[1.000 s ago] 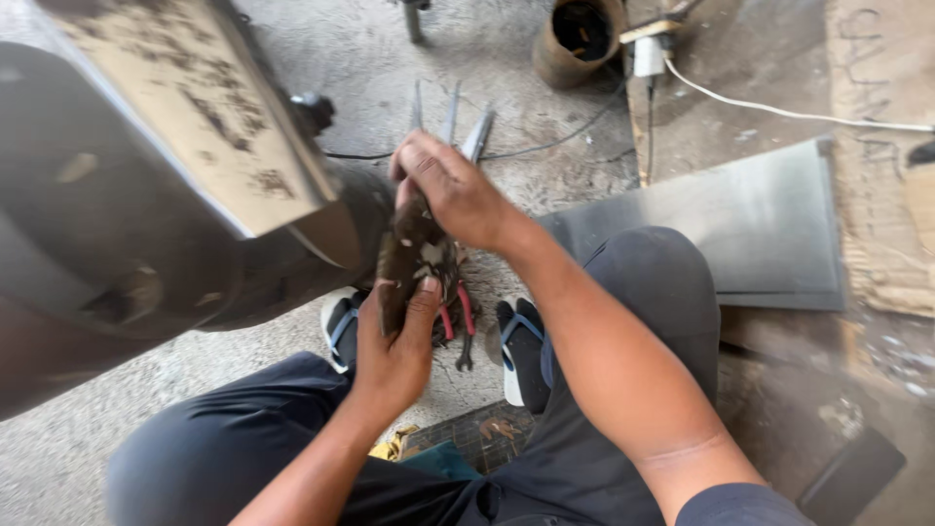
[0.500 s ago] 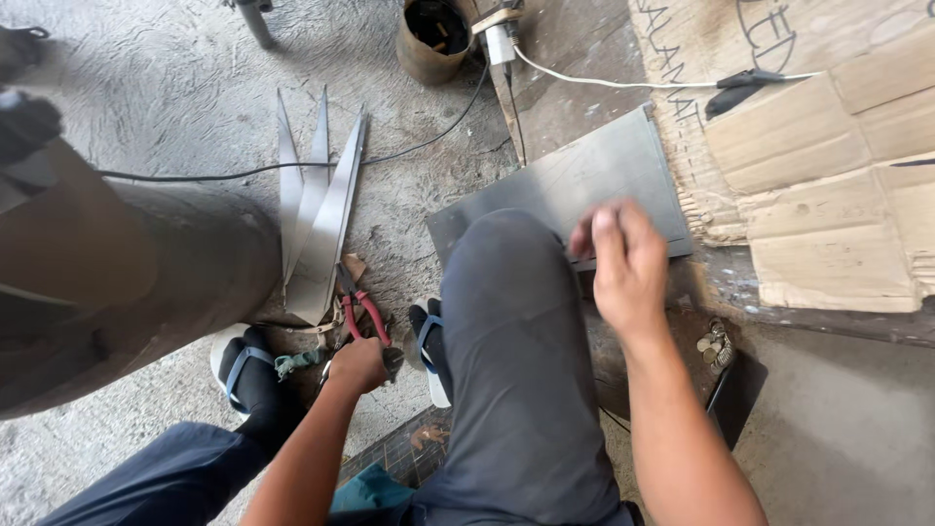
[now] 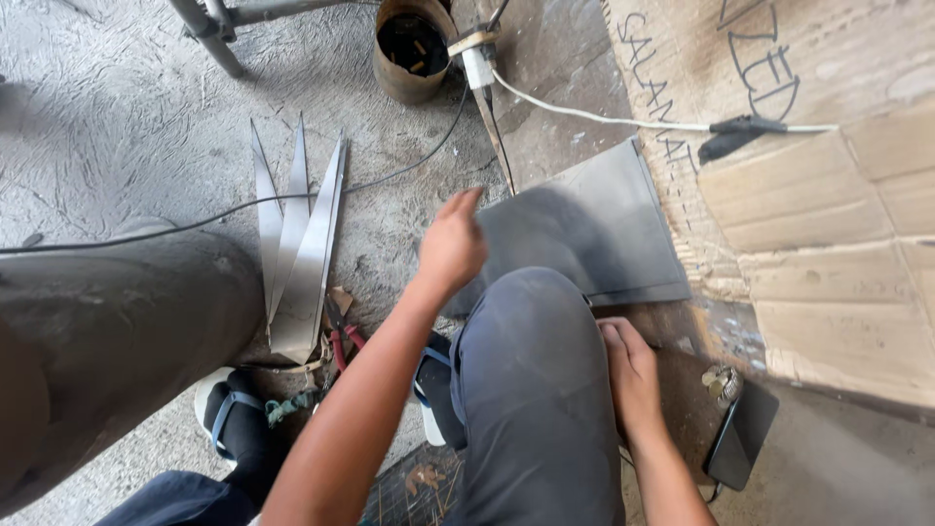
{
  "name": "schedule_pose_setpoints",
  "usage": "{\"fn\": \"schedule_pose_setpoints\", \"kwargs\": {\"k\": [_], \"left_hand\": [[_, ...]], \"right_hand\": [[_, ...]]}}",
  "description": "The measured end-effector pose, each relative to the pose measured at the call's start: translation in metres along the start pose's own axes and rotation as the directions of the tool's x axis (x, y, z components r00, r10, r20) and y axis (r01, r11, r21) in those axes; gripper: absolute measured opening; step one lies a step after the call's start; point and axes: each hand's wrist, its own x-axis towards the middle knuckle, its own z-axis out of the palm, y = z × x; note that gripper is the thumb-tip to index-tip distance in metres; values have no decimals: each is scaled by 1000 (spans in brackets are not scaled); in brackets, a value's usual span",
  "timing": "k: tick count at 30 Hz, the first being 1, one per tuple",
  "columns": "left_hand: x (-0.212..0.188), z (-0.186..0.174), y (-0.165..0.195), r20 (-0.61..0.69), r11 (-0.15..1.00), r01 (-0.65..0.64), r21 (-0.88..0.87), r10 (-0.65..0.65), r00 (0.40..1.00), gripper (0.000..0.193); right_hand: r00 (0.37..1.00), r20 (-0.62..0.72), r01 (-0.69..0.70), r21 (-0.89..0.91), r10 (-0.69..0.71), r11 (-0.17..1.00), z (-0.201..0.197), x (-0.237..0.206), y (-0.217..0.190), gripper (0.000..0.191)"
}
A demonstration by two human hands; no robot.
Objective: The person uses a bench grinder to cut a rectangular metal sheet along a marked line, producing sparks. They then use pliers to bend and separate the cut piece before returning to the grinder to cut another section of the sheet.
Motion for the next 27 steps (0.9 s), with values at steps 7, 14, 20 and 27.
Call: {"fn": "schedule_pose_setpoints", "kwargs": {"k": [7,14,20,27], "left_hand": [[24,27,-6,357,966,190,175,-242,902,44],[26,37,-5,349,994,30,108,-66,935,72],[1,-3,-1,262,991,108,79,-125,957,30],[-39,-54,-17,15,979,132,-157,-131,991,22]], "right_hand": [[989,-107,83,-190,-104,978,-23,-12,-4,24],[971,-153,158,-165,-183,974,-30,11,39,24],[954,-120,212,-373,-273,903,-42,31,51,41],[994,-22,104,-80,-106,991,-66,41,42,54]]}}
